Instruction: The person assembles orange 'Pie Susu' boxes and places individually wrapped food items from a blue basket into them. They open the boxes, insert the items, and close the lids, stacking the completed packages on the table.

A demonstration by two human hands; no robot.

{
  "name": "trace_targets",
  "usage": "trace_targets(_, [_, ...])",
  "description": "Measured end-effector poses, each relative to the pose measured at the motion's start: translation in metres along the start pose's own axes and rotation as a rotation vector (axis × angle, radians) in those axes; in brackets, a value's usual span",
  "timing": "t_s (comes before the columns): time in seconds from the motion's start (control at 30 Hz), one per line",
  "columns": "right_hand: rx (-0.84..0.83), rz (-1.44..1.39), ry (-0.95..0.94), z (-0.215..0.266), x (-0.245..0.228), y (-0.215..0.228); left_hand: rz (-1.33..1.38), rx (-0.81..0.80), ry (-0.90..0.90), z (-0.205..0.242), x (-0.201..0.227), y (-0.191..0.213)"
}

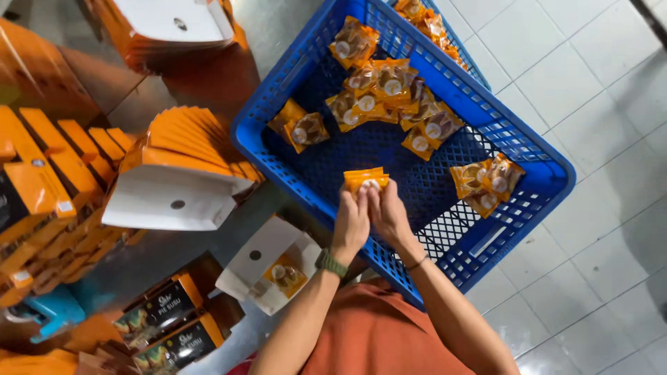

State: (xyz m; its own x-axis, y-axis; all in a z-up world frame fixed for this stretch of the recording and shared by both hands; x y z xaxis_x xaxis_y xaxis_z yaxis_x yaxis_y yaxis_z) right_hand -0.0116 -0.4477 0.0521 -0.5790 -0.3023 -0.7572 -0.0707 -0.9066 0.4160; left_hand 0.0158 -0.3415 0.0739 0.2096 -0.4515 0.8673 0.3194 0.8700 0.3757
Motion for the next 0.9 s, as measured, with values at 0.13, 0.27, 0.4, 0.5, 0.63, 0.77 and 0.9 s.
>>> trace_targets(0.13, [-0.248,0.084,0.137,0.06,-0.049,-0.042,-0.857,0.15,-0.371,0.061,-0.066,0.028])
trace_targets(0.27, [-0.378,0.224,-0.022,0.084,-0.005,-0.097,-0.269,0.3,-0.066,0.139,-0.086,0.134])
trace_targets(0.4, [-0.49,0.347,-0.028,0.092,0.03,-0.165,-0.176,0.545,0.231,0.192,-0.198,0.192])
trace_targets(0.5, [-0.494,0.331,0.139,0.089,0.021,-0.212,-0.095,0.482,0.471,0.207,-0.258,0.187])
trace_targets(0.63, [-0.207,0.88,0.696,0.11,-0.009,-0.223,-0.345,0.437,0.428,0.214,-0.269,0.169])
trace_targets(0.77, [-0.022,1.068,0.542,0.092,0.019,-0.219,-0.485,0.488,0.354,0.207,-0.271,0.178])
trace_targets(0.9, [-0.081,1.029,0.817,0.115,0.02,-0.231,-0.596,0.475,0.374,0.205,-0.282,0.182])
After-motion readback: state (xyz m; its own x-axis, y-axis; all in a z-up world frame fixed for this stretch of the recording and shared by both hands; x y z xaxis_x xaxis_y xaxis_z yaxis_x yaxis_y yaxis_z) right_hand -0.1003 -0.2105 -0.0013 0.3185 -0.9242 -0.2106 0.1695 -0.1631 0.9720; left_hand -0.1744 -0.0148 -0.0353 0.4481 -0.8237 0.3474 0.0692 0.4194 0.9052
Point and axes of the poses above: each hand's wrist, its own z-axis away from the middle knuckle, its own y-axis out of the back of the hand, x = y × z, the point moved 10 cm from there along -z, towards the middle knuckle
